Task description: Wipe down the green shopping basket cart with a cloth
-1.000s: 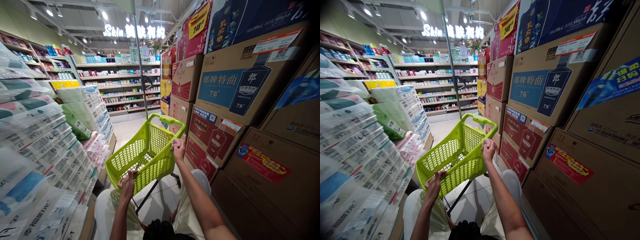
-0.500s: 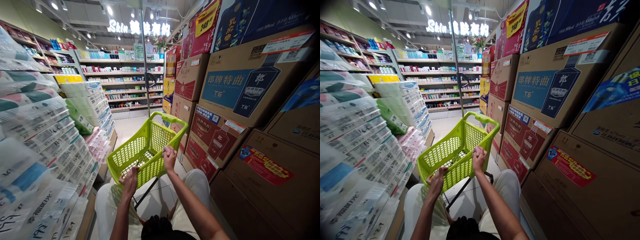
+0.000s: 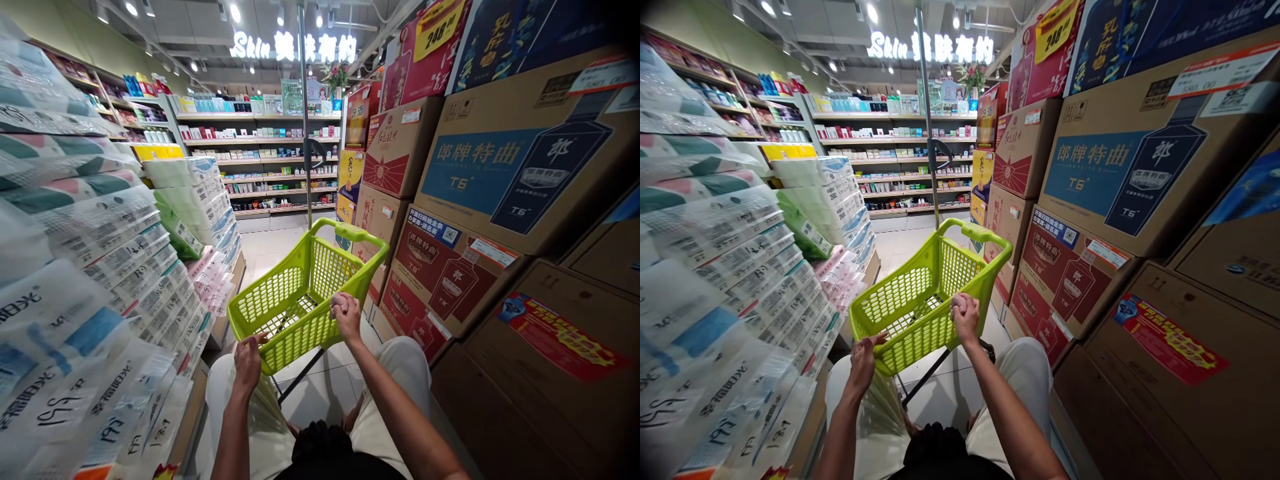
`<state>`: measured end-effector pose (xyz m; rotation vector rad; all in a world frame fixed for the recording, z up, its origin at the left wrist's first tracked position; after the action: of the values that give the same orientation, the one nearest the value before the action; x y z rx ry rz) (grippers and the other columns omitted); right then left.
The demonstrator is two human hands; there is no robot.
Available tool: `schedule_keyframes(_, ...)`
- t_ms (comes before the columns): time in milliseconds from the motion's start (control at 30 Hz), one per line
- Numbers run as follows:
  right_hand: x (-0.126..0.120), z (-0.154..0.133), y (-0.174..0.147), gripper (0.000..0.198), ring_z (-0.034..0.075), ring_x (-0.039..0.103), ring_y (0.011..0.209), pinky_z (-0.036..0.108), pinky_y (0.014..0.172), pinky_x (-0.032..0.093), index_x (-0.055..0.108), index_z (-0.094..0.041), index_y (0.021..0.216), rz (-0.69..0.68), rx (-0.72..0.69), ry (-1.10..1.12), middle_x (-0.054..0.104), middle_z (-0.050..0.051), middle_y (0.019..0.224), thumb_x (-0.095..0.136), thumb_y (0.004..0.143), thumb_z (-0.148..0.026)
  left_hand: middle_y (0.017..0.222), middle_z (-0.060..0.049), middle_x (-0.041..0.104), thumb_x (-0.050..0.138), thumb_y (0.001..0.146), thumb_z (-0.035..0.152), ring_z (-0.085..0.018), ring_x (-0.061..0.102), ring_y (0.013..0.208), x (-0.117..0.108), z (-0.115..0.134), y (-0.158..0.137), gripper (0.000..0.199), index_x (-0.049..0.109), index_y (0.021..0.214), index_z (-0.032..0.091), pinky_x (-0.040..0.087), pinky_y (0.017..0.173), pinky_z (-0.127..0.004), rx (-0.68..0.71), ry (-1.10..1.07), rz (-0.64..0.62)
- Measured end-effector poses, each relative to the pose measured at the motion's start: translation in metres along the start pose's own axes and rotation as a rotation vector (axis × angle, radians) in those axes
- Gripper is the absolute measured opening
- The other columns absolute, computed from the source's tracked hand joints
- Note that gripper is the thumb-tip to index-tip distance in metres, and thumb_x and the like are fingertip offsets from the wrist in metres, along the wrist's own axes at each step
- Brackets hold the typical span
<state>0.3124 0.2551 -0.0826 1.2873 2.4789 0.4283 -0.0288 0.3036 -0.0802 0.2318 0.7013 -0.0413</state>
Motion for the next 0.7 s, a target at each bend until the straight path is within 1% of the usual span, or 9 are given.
schedule_keyframes(167, -0.006, 0.004, 0.003, 0.037, 0.023, 0.056, 0.095, 0.036, 0.094, 0.044, 0.063, -0.021, 0.108, 0.135, 0.099, 0.033, 0.060, 0.007, 0.105, 0.054, 0.074, -0.033, 0.109, -0.012, 0.076, -0.002, 0.083, 0.085, -0.030, 0.058, 0.120, 0.002, -0.001, -0.001, 0.106, 0.077, 0.111, 0.020, 0.038, 0.115, -0.049, 0.021, -0.084, 0.010)
schedule_keyframes(233, 0.004, 0.003, -0.011, 0.035, 0.023, 0.057, 0.093, 0.034, 0.091, 0.044, 0.064, -0.022, 0.106, 0.091, 0.106, 0.040, 0.060, 0.007, 0.103, 0.055, 0.073, -0.032, 0.111, -0.012, 0.075, -0.001, 0.082, 0.085, -0.030, 0.058, 0.119, 0.002, -0.001, -0.001, 0.106, 0.077, 0.111, 0.020, 0.039, 0.115, -0.049, 0.022, -0.097, 0.025)
schedule_keyframes(300, 0.017, 0.001, -0.024, 0.034, 0.023, 0.058, 0.090, 0.033, 0.088, 0.045, 0.067, -0.023, 0.104, -0.024, 0.094, 0.061, 0.060, 0.006, 0.101, 0.056, 0.072, -0.032, 0.110, -0.012, 0.075, 0.001, 0.083, 0.086, -0.030, 0.058, 0.119, 0.001, -0.001, -0.002, 0.104, 0.076, 0.112, 0.020, 0.039, 0.115, -0.049, 0.031, -0.106, 0.030)
schedule_keyframes(367, 0.021, 0.000, -0.027, 0.034, 0.023, 0.058, 0.089, 0.033, 0.087, 0.045, 0.067, -0.023, 0.102, -0.070, 0.108, 0.073, 0.060, 0.005, 0.099, 0.057, 0.071, -0.033, 0.110, -0.011, 0.075, 0.001, 0.084, 0.084, -0.029, 0.057, 0.120, 0.001, 0.000, -0.002, 0.102, 0.076, 0.113, 0.021, 0.039, 0.115, -0.048, 0.039, -0.106, 0.022)
schedule_keyframes(467, 0.014, 0.001, -0.023, 0.031, 0.023, 0.057, 0.088, 0.035, 0.088, 0.044, 0.066, -0.022, 0.099, 0.054, 0.170, 0.051, 0.059, 0.005, 0.097, 0.056, 0.072, -0.034, 0.112, -0.011, 0.074, -0.002, 0.086, 0.081, -0.028, 0.057, 0.120, 0.004, 0.001, -0.003, 0.102, 0.076, 0.114, 0.022, 0.040, 0.114, -0.048, 0.044, -0.085, 0.009)
schedule_keyframes(533, 0.014, -0.002, -0.030, 0.030, 0.023, 0.056, 0.088, 0.035, 0.089, 0.044, 0.064, -0.022, 0.099, 0.117, 0.162, 0.038, 0.060, 0.007, 0.099, 0.056, 0.073, -0.034, 0.115, -0.012, 0.073, -0.003, 0.087, 0.079, -0.028, 0.055, 0.121, 0.007, 0.000, -0.004, 0.101, 0.075, 0.115, 0.021, 0.038, 0.115, -0.049, 0.042, -0.070, 0.020)
schedule_keyframes(567, 0.018, -0.004, -0.036, 0.030, 0.023, 0.056, 0.090, 0.035, 0.089, 0.044, 0.064, -0.022, 0.100, 0.093, 0.133, 0.043, 0.060, 0.007, 0.100, 0.056, 0.073, -0.033, 0.116, -0.012, 0.073, -0.003, 0.087, 0.079, -0.029, 0.054, 0.122, 0.008, -0.001, -0.004, 0.101, 0.075, 0.116, 0.021, 0.037, 0.116, -0.049, 0.040, -0.066, 0.026)
schedule_keyframes(633, 0.028, -0.008, -0.047, 0.031, 0.023, 0.056, 0.093, 0.034, 0.091, 0.044, 0.065, -0.023, 0.101, -0.034, 0.056, 0.064, 0.061, 0.007, 0.103, 0.055, 0.073, -0.031, 0.118, -0.013, 0.072, -0.003, 0.087, 0.079, -0.029, 0.053, 0.123, 0.010, -0.001, -0.005, 0.101, 0.074, 0.119, 0.021, 0.035, 0.117, -0.050, 0.038, -0.067, 0.025)
schedule_keyframes(700, 0.030, -0.008, -0.050, 0.031, 0.023, 0.057, 0.093, 0.034, 0.091, 0.044, 0.065, -0.023, 0.102, -0.110, 0.038, 0.074, 0.061, 0.006, 0.103, 0.054, 0.074, -0.032, 0.120, -0.013, 0.071, -0.002, 0.088, 0.079, -0.028, 0.052, 0.124, 0.012, -0.001, -0.007, 0.100, 0.072, 0.121, 0.021, 0.034, 0.118, -0.050, 0.049, -0.083, 0.008)
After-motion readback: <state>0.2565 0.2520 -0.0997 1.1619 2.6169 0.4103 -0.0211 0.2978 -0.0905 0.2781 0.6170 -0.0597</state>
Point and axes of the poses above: each hand's wrist, its own y-axis towards the middle knuckle, its own x-axis out of the palm, z = x × y, the point moved 6 cm from there along y, towards the middle knuckle
